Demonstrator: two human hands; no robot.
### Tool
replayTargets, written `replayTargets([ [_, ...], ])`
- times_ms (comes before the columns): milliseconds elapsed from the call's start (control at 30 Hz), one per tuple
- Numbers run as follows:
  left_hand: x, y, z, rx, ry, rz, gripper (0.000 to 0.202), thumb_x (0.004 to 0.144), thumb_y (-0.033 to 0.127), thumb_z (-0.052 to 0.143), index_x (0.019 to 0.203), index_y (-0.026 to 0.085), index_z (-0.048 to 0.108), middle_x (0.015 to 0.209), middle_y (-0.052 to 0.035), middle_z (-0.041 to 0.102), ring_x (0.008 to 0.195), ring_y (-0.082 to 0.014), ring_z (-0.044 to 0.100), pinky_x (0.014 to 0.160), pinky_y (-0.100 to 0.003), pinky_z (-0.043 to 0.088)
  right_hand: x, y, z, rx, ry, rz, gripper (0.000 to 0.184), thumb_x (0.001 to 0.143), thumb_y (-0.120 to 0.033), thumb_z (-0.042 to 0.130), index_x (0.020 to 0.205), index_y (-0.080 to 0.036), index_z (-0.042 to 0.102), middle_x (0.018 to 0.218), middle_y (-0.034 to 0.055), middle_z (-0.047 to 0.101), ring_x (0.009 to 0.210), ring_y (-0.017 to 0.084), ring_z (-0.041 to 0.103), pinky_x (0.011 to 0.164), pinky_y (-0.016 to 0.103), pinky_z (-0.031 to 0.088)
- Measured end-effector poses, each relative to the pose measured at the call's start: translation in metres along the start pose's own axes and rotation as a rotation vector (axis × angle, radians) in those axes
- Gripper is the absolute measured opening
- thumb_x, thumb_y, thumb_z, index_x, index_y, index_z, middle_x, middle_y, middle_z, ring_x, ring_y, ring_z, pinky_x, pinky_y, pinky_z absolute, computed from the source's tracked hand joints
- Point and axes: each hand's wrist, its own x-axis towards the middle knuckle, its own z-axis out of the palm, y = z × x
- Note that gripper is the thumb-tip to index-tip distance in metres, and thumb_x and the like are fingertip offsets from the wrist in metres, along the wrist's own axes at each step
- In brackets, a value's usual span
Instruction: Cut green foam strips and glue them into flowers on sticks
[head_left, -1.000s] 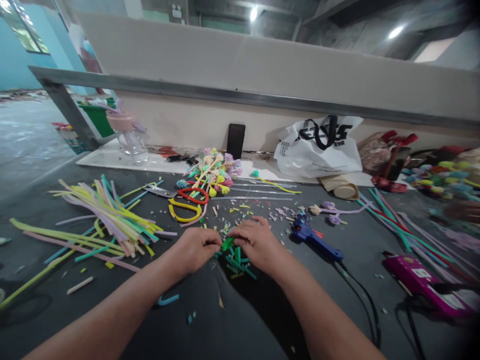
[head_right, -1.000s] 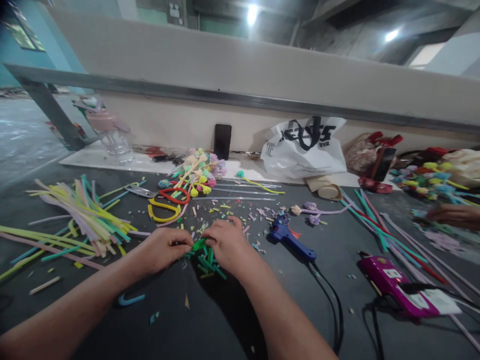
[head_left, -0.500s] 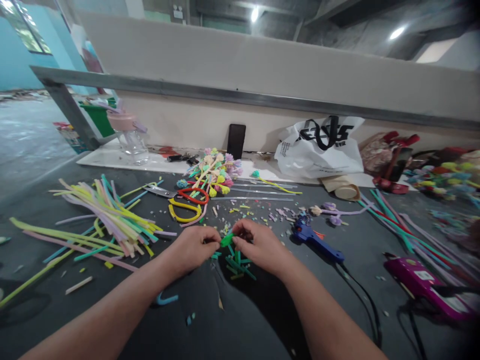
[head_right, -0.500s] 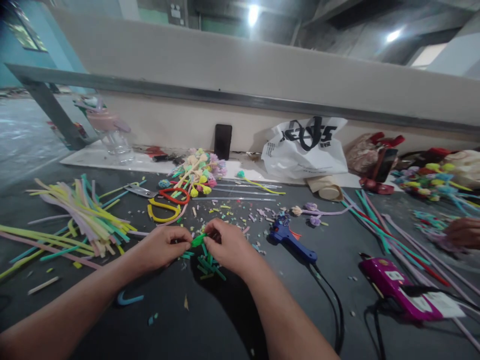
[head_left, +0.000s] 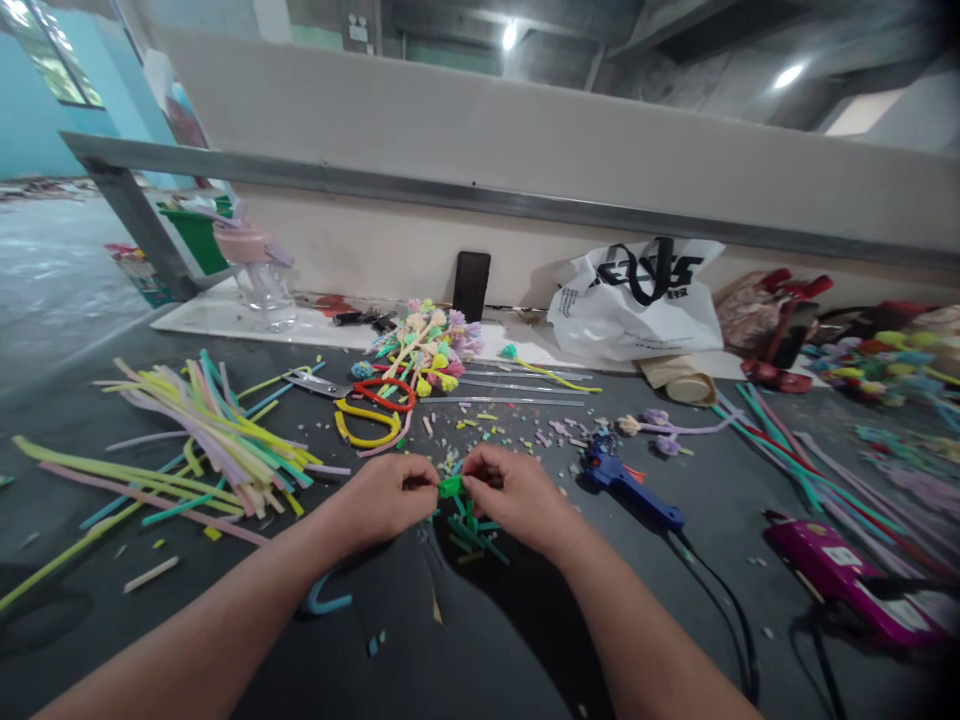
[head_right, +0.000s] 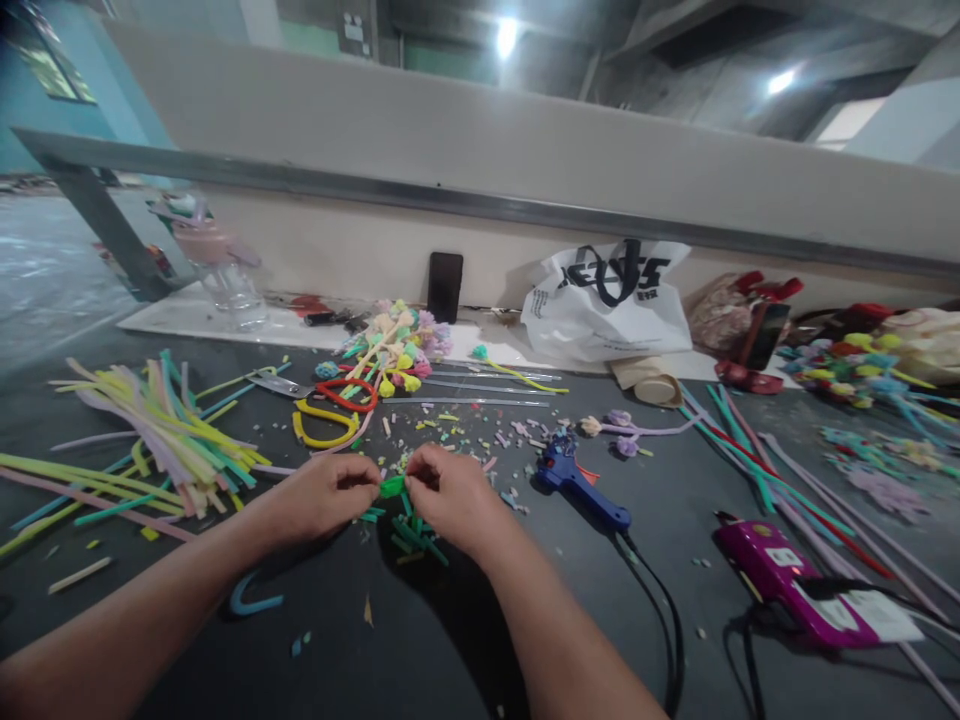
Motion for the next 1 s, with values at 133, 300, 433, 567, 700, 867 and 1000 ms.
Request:
replayTargets([
  [133, 0.001, 0.002, -0.001, -0.010, 0.020, -0.027, 0.022, 0.071, 0.029, 0.046, 0.068, 0.014, 0.061, 0.056, 0.0037, 0.047, 0.055, -0.0093, 0.040, 0.050, -0.019, 0.029, 0.000, 0.000, 0.002, 0.008, 0.014, 0.006, 0.007, 0.075, -0.016, 0.050, 0.075, -0.020, 0.055, 0.062, -0.0040, 0.057, 0.055, 0.010, 0.054, 0.052, 0.021, 0.042],
  [300, 0.001, 0.001, -0.002, -0.005, 0.023, -0.061, 0.024, 0.072, 0.032, 0.045, 0.065, 0.014, 0.059, 0.054, 0.0049, 0.041, 0.054, -0.0089, 0.038, 0.049, -0.019, 0.027, 0.000, -0.001, 0.003, -0.004, 0.020, 0.003, 0.007, 0.075, -0.016, 0.050, 0.075, -0.020, 0.056, 0.061, -0.0042, 0.057, 0.055, 0.010, 0.054, 0.051, 0.020, 0.042],
  [433, 0.002, -0.003, 0.000, 0.031, 0.040, -0.058, 0.023, 0.071, 0.032, 0.046, 0.060, 0.014, 0.055, 0.052, 0.0056, 0.038, 0.053, -0.0086, 0.036, 0.047, -0.019, 0.024, 0.000, -0.002, 0.006, -0.002, 0.007, 0.021, 0.008, 0.074, -0.015, 0.050, 0.074, -0.020, 0.056, 0.059, -0.0043, 0.058, 0.054, 0.010, 0.055, 0.051, 0.020, 0.041],
  [567, 0.003, -0.004, 0.002, 0.032, 0.062, -0.069, 0.024, 0.070, 0.034, 0.048, 0.056, 0.015, 0.052, 0.050, 0.0060, 0.036, 0.051, -0.0082, 0.035, 0.046, -0.020, 0.023, 0.001, -0.004, 0.010, 0.051, -0.016, 0.078, 0.009, 0.072, -0.011, 0.050, 0.072, -0.019, 0.054, 0.055, -0.0051, 0.056, 0.051, 0.009, 0.055, 0.048, 0.019, 0.041],
  [700, 0.002, 0.000, -0.002, -0.158, -0.026, -0.158, 0.027, 0.074, 0.040, 0.046, 0.060, 0.017, 0.048, 0.042, 0.0080, 0.035, 0.039, -0.0065, 0.034, 0.040, -0.018, 0.023, 0.002, -0.007, 0.003, 0.205, -0.040, 0.164, 0.006, 0.075, -0.015, 0.050, 0.079, -0.019, 0.052, 0.058, -0.0048, 0.055, 0.047, 0.010, 0.058, 0.046, 0.020, 0.043],
  [867, -0.002, 0.004, -0.012, -0.446, -0.159, -0.257, 0.030, 0.076, 0.046, 0.047, 0.068, 0.017, 0.047, 0.040, 0.0084, 0.041, 0.031, -0.0042, 0.031, 0.033, -0.015, 0.022, 0.004, -0.006, -0.009, 0.333, 0.017, 0.145, 0.013, 0.085, -0.028, 0.044, 0.094, -0.020, 0.047, 0.061, -0.0039, 0.057, 0.047, 0.011, 0.060, 0.049, 0.023, 0.046],
  [1000, -0.007, 0.007, -0.020, -0.628, -0.208, -0.244, 0.027, 0.071, 0.040, 0.058, 0.070, 0.015, 0.050, 0.045, 0.0066, 0.047, 0.033, -0.0027, 0.034, 0.034, -0.013, 0.026, 0.005, -0.003, -0.007, 0.288, 0.072, 0.145, 0.011, 0.085, -0.025, 0.042, 0.093, -0.020, 0.048, 0.060, -0.0042, 0.056, 0.045, 0.010, 0.057, 0.048, 0.022, 0.045],
])
